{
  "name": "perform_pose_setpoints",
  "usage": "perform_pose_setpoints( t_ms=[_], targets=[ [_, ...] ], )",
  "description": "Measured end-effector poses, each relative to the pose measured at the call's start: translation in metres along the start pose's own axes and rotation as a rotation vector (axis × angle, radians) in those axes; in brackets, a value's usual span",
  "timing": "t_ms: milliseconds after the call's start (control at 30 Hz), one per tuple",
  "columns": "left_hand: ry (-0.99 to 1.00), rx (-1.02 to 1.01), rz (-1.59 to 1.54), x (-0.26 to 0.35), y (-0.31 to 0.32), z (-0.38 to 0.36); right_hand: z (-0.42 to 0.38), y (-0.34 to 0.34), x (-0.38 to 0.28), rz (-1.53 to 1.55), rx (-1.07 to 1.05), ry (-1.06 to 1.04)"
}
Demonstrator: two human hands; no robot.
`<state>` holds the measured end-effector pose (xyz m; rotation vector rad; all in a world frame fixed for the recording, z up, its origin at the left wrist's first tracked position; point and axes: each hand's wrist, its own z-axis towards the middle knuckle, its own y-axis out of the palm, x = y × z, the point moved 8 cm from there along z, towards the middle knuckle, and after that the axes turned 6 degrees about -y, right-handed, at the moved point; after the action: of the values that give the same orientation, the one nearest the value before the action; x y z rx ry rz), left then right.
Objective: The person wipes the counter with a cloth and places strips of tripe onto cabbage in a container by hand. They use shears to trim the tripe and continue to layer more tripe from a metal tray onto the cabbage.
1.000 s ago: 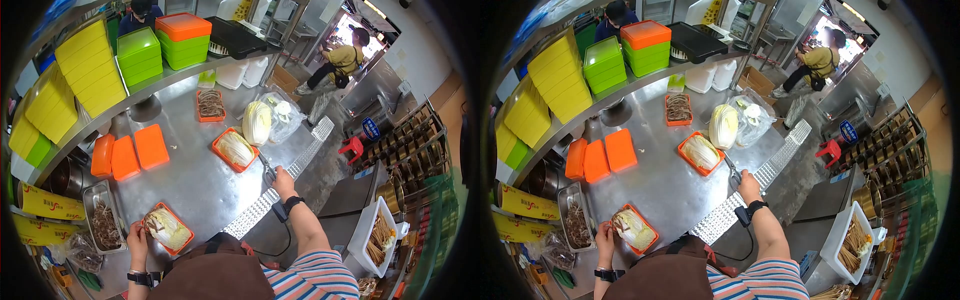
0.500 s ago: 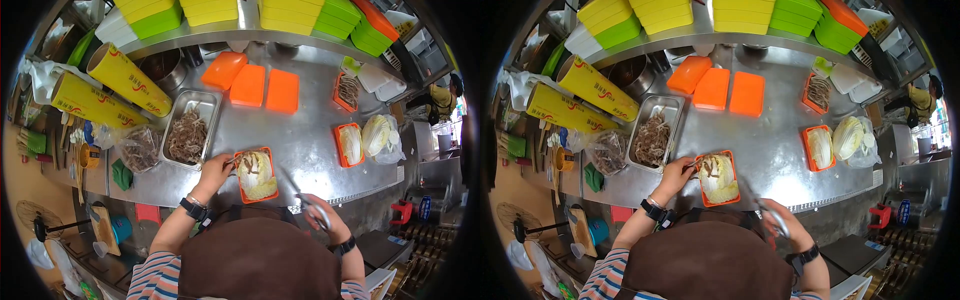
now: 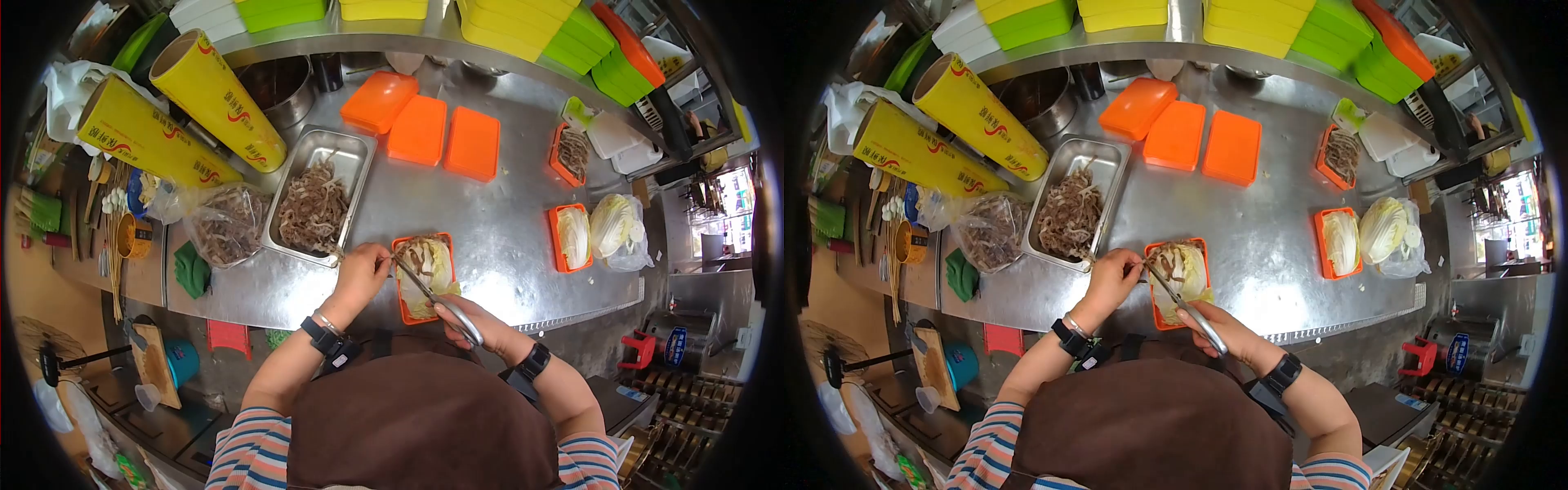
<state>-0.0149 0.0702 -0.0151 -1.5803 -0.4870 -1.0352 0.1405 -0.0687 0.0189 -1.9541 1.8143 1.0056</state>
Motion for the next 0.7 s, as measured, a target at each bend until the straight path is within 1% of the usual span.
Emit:
perform_pose_setpoints(
  t_ms=[67, 133, 233, 367, 433, 500, 533, 567, 633, 667, 700],
  targets=[
    [-0.038, -0.028, -0.014, 0.000, 0.001, 0.000, 0.004, 0.001, 0.001, 0.000, 0.003, -0.019],
    [-0.029, -0.029, -0.011, 0.001, 0.001, 0.000, 0.008, 0.000, 0.004, -0.060, 0.027, -0.046],
    [-0.023, -0.024, -0.010, 0.000, 0.000, -0.001, 0.008, -0.001, 0.009, -0.054, 0.026, -0.036],
    [-0.039, -0.028, -0.021, 0.005, -0.008, -0.004, -0.022, -0.011, 0.003, -0.060, 0.037, -0.053],
    [-0.039, -0.041, -0.043, 0.009, -0.013, -0.006, -0.049, -0.043, -0.004, -0.140, 0.266, -0.170],
    [-0.041, -0.055, -0.062, 0.013, -0.015, -0.008, -0.058, -0.092, -0.003, -0.639, 0.598, -0.321],
    [-0.029, -0.070, -0.078, 0.016, -0.016, -0.009, -0.060, -0.115, 0.004, -0.954, 0.787, -0.349],
    [-0.018, -0.084, -0.093, 0.019, -0.016, -0.010, -0.062, -0.125, 0.002, -1.086, 0.839, -0.247],
    [0.014, -0.075, -0.092, 0.027, -0.020, -0.009, -0.050, -0.152, 0.019, -1.249, 0.894, -0.237],
    [0.045, -0.069, -0.097, 0.032, -0.023, -0.010, -0.049, -0.153, 0.017, -1.276, 0.892, -0.156],
    [0.040, -0.063, -0.090, 0.034, -0.026, -0.010, -0.050, -0.148, 0.007, -1.275, 0.884, -0.164]
  ],
)
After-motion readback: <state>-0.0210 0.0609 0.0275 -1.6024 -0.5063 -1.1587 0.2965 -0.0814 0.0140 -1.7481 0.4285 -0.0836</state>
